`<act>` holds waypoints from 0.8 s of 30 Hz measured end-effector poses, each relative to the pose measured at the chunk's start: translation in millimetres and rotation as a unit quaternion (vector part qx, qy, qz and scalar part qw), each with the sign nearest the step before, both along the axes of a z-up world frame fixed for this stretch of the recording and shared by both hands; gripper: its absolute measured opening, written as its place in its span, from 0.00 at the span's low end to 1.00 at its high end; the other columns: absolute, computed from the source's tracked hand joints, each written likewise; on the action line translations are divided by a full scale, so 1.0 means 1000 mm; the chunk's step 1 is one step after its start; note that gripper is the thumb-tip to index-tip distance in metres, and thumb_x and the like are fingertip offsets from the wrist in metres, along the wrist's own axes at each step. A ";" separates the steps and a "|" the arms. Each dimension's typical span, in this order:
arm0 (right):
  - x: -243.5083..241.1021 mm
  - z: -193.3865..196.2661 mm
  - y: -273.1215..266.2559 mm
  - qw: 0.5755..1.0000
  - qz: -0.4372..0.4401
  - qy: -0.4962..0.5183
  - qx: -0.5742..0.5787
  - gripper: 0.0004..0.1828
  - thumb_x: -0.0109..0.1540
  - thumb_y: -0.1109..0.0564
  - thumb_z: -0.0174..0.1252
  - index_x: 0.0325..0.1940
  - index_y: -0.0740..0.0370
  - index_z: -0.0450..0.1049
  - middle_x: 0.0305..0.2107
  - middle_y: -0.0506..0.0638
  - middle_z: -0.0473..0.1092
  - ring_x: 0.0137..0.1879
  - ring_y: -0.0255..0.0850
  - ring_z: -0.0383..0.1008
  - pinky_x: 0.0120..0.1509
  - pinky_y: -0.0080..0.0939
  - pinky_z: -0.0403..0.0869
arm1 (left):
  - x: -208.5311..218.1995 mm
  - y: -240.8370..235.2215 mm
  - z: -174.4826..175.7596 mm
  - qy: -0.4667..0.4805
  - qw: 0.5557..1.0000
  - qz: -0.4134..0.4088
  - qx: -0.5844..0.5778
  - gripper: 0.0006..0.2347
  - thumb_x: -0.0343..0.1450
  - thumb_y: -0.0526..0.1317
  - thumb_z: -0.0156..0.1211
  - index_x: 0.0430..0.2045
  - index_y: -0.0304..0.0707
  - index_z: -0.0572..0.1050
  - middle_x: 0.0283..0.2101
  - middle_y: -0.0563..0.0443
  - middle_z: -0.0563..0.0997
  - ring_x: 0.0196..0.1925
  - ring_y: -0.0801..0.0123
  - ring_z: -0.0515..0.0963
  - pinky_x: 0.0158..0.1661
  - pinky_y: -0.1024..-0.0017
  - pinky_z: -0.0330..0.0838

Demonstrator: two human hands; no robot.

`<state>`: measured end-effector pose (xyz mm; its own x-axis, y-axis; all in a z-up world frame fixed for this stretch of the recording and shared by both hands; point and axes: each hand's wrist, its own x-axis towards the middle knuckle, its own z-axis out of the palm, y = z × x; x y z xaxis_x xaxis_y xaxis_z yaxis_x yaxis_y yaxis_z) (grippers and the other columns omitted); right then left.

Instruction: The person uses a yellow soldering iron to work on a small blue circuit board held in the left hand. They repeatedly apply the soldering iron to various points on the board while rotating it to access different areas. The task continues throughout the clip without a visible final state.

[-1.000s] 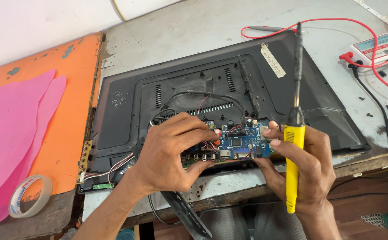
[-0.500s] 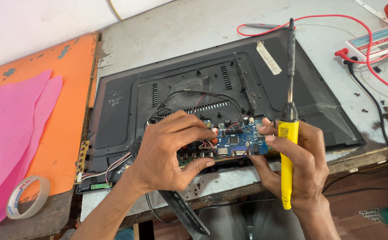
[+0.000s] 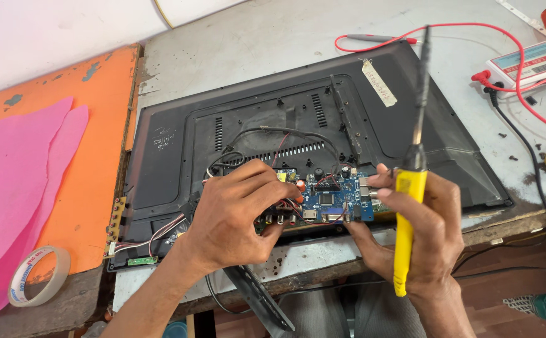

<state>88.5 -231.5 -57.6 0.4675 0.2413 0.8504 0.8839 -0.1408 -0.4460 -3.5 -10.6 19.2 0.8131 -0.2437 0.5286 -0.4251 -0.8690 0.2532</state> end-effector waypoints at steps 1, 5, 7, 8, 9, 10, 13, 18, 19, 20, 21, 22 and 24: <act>-0.003 0.004 0.001 1.000 -0.015 0.004 0.005 0.38 0.46 0.68 0.76 0.53 0.61 0.62 0.49 0.60 0.64 0.54 0.51 0.77 0.61 0.50 0.81 | -0.001 0.000 0.000 -0.012 1.000 -0.001 -0.002 0.17 0.51 0.29 0.73 0.33 0.40 0.79 0.31 0.53 0.80 0.37 0.64 0.80 0.32 0.70 0.74; -0.017 0.020 0.010 0.995 -0.016 0.072 0.060 0.39 0.47 0.67 0.74 0.55 0.63 0.59 0.51 0.58 0.64 0.56 0.49 0.77 0.53 0.40 0.81 | -0.002 0.003 -0.001 -0.069 0.997 -0.030 -0.034 0.17 0.52 0.29 0.73 0.32 0.39 0.76 0.33 0.53 0.80 0.42 0.62 0.82 0.37 0.70 0.77; -0.025 0.025 0.016 0.987 0.023 0.119 0.106 0.38 0.50 0.67 0.73 0.58 0.62 0.58 0.53 0.58 0.62 0.58 0.47 0.76 0.51 0.36 0.82 | -0.003 0.005 -0.001 -0.085 0.995 -0.034 -0.042 0.17 0.53 0.29 0.74 0.31 0.39 0.76 0.33 0.52 0.80 0.44 0.59 0.82 0.40 0.68 0.77; -0.027 0.027 0.018 0.981 0.047 0.135 0.129 0.38 0.52 0.66 0.72 0.59 0.61 0.57 0.54 0.57 0.62 0.59 0.46 0.75 0.51 0.35 0.82 | -0.003 0.005 -0.002 -0.090 0.994 -0.036 -0.049 0.17 0.54 0.28 0.74 0.32 0.39 0.76 0.34 0.52 0.80 0.45 0.60 0.82 0.40 0.69 0.78; -0.029 0.029 0.020 0.974 0.071 0.150 0.152 0.39 0.54 0.66 0.72 0.61 0.61 0.57 0.56 0.55 0.61 0.60 0.45 0.75 0.52 0.34 0.82 | -0.002 0.005 -0.003 -0.095 0.993 -0.039 -0.056 0.16 0.54 0.28 0.74 0.32 0.39 0.76 0.34 0.53 0.81 0.45 0.60 0.82 0.41 0.69 0.78; -0.028 0.029 0.022 0.973 0.076 0.143 0.162 0.40 0.53 0.66 0.72 0.62 0.61 0.57 0.56 0.56 0.62 0.60 0.44 0.75 0.51 0.34 0.82 | -0.002 0.005 -0.004 -0.101 0.992 -0.040 -0.063 0.16 0.55 0.28 0.74 0.33 0.38 0.76 0.34 0.53 0.81 0.45 0.60 0.82 0.42 0.69 0.78; -0.021 0.027 0.029 0.968 0.095 0.133 0.188 0.40 0.54 0.69 0.71 0.63 0.61 0.56 0.55 0.56 0.63 0.59 0.43 0.74 0.50 0.35 0.82 | -0.003 0.002 -0.006 -0.110 0.993 -0.028 -0.035 0.15 0.57 0.29 0.76 0.33 0.38 0.77 0.34 0.52 0.80 0.47 0.60 0.82 0.45 0.67 0.78; 0.003 0.015 0.033 0.960 0.146 0.122 0.206 0.37 0.61 0.76 0.67 0.65 0.60 0.53 0.55 0.55 0.61 0.60 0.42 0.69 0.66 0.41 0.75 | -0.003 0.001 -0.008 -0.120 0.992 -0.030 0.026 0.17 0.59 0.39 0.78 0.36 0.36 0.78 0.39 0.50 0.81 0.51 0.57 0.80 0.49 0.64 0.77; 0.009 0.012 0.034 0.957 0.161 0.121 0.210 0.38 0.61 0.77 0.66 0.65 0.59 0.53 0.55 0.55 0.61 0.61 0.41 0.68 0.69 0.42 0.73 | -0.002 0.002 -0.008 -0.119 0.992 -0.033 0.028 0.18 0.58 0.41 0.78 0.37 0.36 0.78 0.40 0.49 0.82 0.51 0.57 0.79 0.50 0.63 0.77; 0.013 0.009 0.033 0.950 0.182 0.133 0.218 0.38 0.60 0.77 0.65 0.65 0.58 0.53 0.55 0.55 0.61 0.61 0.41 0.67 0.69 0.42 0.72 | -0.002 0.002 -0.010 -0.120 0.992 -0.026 0.038 0.18 0.58 0.41 0.78 0.37 0.36 0.79 0.40 0.51 0.82 0.52 0.58 0.79 0.54 0.61 0.76; 0.017 0.005 0.033 0.945 0.198 0.140 0.221 0.38 0.60 0.78 0.65 0.65 0.57 0.53 0.56 0.54 0.61 0.61 0.41 0.67 0.69 0.42 0.72 | -0.001 0.002 -0.011 -0.120 0.991 -0.020 0.048 0.18 0.58 0.41 0.78 0.38 0.37 0.79 0.40 0.52 0.82 0.52 0.60 0.79 0.58 0.60 0.75; 0.021 0.002 0.033 0.940 0.214 0.144 0.224 0.38 0.60 0.78 0.65 0.65 0.57 0.53 0.56 0.54 0.61 0.62 0.40 0.66 0.69 0.41 0.71 | 0.000 0.002 -0.012 -0.121 0.991 -0.014 0.057 0.18 0.58 0.41 0.77 0.39 0.38 0.79 0.40 0.53 0.82 0.52 0.61 0.79 0.61 0.58 0.74; 0.028 -0.003 0.033 0.938 0.226 0.138 0.222 0.39 0.60 0.78 0.65 0.66 0.56 0.53 0.56 0.53 0.60 0.62 0.39 0.66 0.69 0.41 0.72 | -0.001 0.002 -0.015 -0.129 0.988 -0.007 0.089 0.18 0.60 0.42 0.78 0.39 0.39 0.79 0.42 0.55 0.81 0.54 0.62 0.78 0.64 0.59 0.73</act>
<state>116.2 -198.8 -60.1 0.6206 0.1189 0.7751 0.6499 0.4751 -0.5932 -4.2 -8.4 4.5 0.6535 -0.3621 0.6646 -0.4675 -0.8837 -0.0217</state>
